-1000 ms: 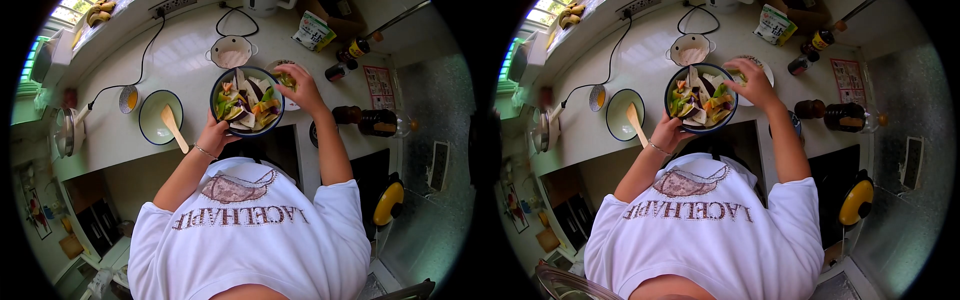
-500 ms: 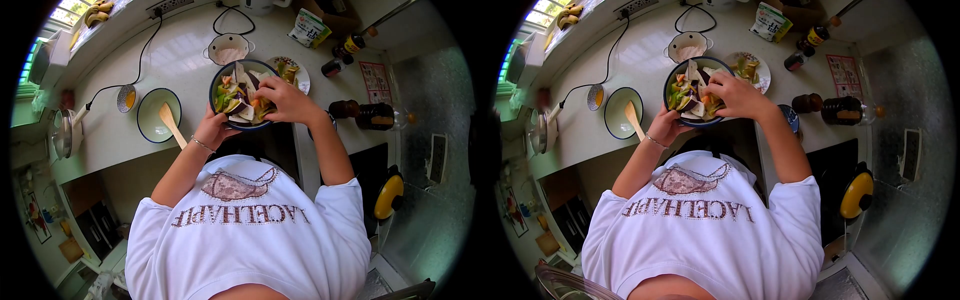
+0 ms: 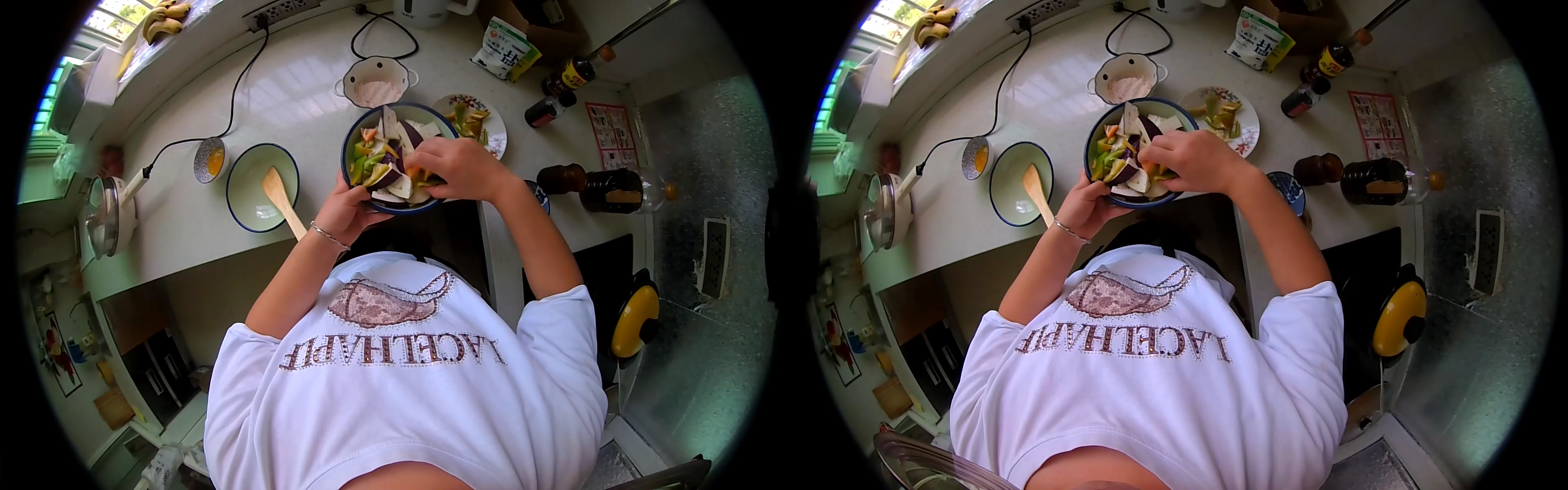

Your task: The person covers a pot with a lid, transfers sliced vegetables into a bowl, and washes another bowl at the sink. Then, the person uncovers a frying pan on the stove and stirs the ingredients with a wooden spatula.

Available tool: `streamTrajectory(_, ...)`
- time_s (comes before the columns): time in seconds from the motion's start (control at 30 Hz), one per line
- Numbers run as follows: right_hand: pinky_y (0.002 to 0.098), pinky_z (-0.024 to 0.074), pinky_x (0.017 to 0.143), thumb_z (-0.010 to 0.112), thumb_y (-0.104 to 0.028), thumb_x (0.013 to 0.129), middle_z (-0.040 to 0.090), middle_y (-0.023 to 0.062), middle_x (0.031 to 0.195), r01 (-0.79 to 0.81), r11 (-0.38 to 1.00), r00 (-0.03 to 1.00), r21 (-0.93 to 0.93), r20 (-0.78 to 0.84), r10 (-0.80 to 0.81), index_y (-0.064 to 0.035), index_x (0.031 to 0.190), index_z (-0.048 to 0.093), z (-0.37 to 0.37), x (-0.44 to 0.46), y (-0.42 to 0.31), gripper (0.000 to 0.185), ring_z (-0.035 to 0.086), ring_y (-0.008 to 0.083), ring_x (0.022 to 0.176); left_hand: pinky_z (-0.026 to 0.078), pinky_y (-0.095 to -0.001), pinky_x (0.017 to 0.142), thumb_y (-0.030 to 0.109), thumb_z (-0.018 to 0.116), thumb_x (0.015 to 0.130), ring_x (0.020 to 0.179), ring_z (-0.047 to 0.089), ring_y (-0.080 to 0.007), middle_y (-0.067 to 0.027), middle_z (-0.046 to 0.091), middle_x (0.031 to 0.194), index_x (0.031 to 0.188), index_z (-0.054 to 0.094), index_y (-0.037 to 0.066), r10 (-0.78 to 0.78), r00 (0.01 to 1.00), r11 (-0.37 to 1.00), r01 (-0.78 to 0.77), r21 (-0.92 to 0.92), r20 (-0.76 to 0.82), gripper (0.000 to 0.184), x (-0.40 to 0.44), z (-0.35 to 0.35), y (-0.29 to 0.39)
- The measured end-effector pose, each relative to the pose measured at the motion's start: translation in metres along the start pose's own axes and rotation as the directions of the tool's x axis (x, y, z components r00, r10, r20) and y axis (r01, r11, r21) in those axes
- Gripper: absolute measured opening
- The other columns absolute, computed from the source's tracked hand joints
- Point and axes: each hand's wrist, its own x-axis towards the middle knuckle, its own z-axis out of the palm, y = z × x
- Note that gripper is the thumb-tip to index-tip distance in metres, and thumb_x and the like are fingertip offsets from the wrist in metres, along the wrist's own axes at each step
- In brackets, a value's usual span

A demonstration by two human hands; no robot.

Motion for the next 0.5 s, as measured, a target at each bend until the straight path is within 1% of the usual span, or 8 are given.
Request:
streamTrajectory(0.07,0.0323,0.0483,0.065,0.070,-0.013,0.060,0.057,0.0046,0.086,0.083,0.996,0.996,-0.044,-0.029,-0.084,-0.0127,0.097,0.052,0.003,0.001,0.001,0.041,0.057,0.0240,0.079,0.053,-0.0420,0.075,-0.005,0.037,0.079,0.099,0.056,-0.0282,-0.0120,0.044,0.120,0.131,0.016,0.023,-0.005,1.000,1.000,0.005,0.007,-0.007,0.063,0.000,-0.001,0.001)
streamTrajectory(0.2,0.0322,0.0486,0.064,0.069,-0.011,0.063,0.058,0.0041,0.085,0.105,0.994,0.993,-0.007,-0.052,-0.105,-0.0126,0.095,0.052,0.008,0.000,0.004,0.036,0.058,0.0240,0.077,0.053,-0.0421,0.075,-0.005,0.038,0.079,0.098,0.057,-0.0287,-0.0125,0.044,0.120,0.131,0.016,0.023,-0.012,1.000,1.000,0.012,0.005,-0.004,0.063,-0.001,-0.002,0.001)
streamTrajectory(0.27,0.0326,0.0489,0.066,0.067,-0.011,0.064,0.059,0.0028,0.085,0.066,0.991,0.993,0.118,-0.105,-0.054,-0.0138,0.093,0.054,0.014,-0.001,0.012,0.032,0.058,0.0231,0.079,0.053,-0.0423,0.074,-0.005,0.038,0.079,0.098,0.057,-0.0288,-0.0127,0.044,0.120,0.131,0.016,0.023,-0.011,1.000,1.000,0.011,-0.010,-0.005,0.063,0.000,-0.005,-0.001)
streamTrajectory(0.3,0.0326,0.0489,0.066,0.067,-0.011,0.064,0.059,0.0028,0.085,0.065,0.991,0.993,0.121,-0.102,-0.053,-0.0138,0.093,0.054,0.015,-0.001,0.015,0.032,0.058,0.0231,0.079,0.053,-0.0425,0.074,-0.005,0.038,0.079,0.098,0.057,-0.0289,-0.0130,0.044,0.120,0.131,0.016,0.022,-0.013,1.000,1.000,0.012,-0.027,-0.008,0.062,0.001,-0.006,-0.001)
streamTrajectory(0.33,0.0320,0.0485,0.067,0.067,-0.009,0.067,0.059,0.0045,0.086,0.061,0.985,0.990,0.162,-0.136,-0.038,-0.0115,0.091,0.053,0.015,0.000,0.016,0.028,0.058,0.0236,0.080,0.053,-0.0425,0.074,-0.005,0.038,0.079,0.098,0.057,-0.0289,-0.0130,0.044,0.120,0.131,0.016,0.022,-0.013,1.000,0.999,0.013,-0.029,-0.009,0.062,0.001,-0.006,-0.001)
streamTrajectory(0.4,0.0315,0.0481,0.068,0.066,-0.006,0.069,0.059,0.0062,0.088,0.058,0.977,0.985,0.206,-0.168,-0.023,-0.0093,0.089,0.053,0.016,0.001,0.020,0.024,0.058,0.0240,0.080,0.053,-0.0429,0.074,-0.005,0.039,0.079,0.098,0.057,-0.0290,-0.0133,0.044,0.120,0.130,0.017,0.022,-0.008,1.000,1.000,0.007,-0.006,-0.014,0.061,0.001,-0.005,0.000)
streamTrajectory(0.47,0.0291,0.0467,0.071,0.065,-0.007,0.071,0.058,0.0062,0.090,-0.052,0.961,0.980,0.273,-0.171,0.102,-0.0078,0.091,0.051,0.019,0.000,0.025,0.025,0.058,0.0211,0.082,0.053,-0.0430,0.074,-0.005,0.039,0.079,0.098,0.057,-0.0288,-0.0134,0.044,0.120,0.129,0.017,0.021,0.001,1.000,1.000,-0.001,-0.012,-0.009,0.060,0.001,-0.004,-0.001)
streamTrajectory(0.5,0.0291,0.0467,0.071,0.065,-0.007,0.071,0.058,0.0062,0.090,-0.052,0.960,0.980,0.274,-0.170,0.102,-0.0078,0.091,0.051,0.020,0.000,0.027,0.025,0.058,0.0211,0.082,0.053,-0.0430,0.074,-0.005,0.039,0.079,0.097,0.057,-0.0286,-0.0135,0.044,0.120,0.129,0.018,0.021,0.001,1.000,1.000,-0.001,-0.021,-0.008,0.059,0.001,-0.003,-0.002)
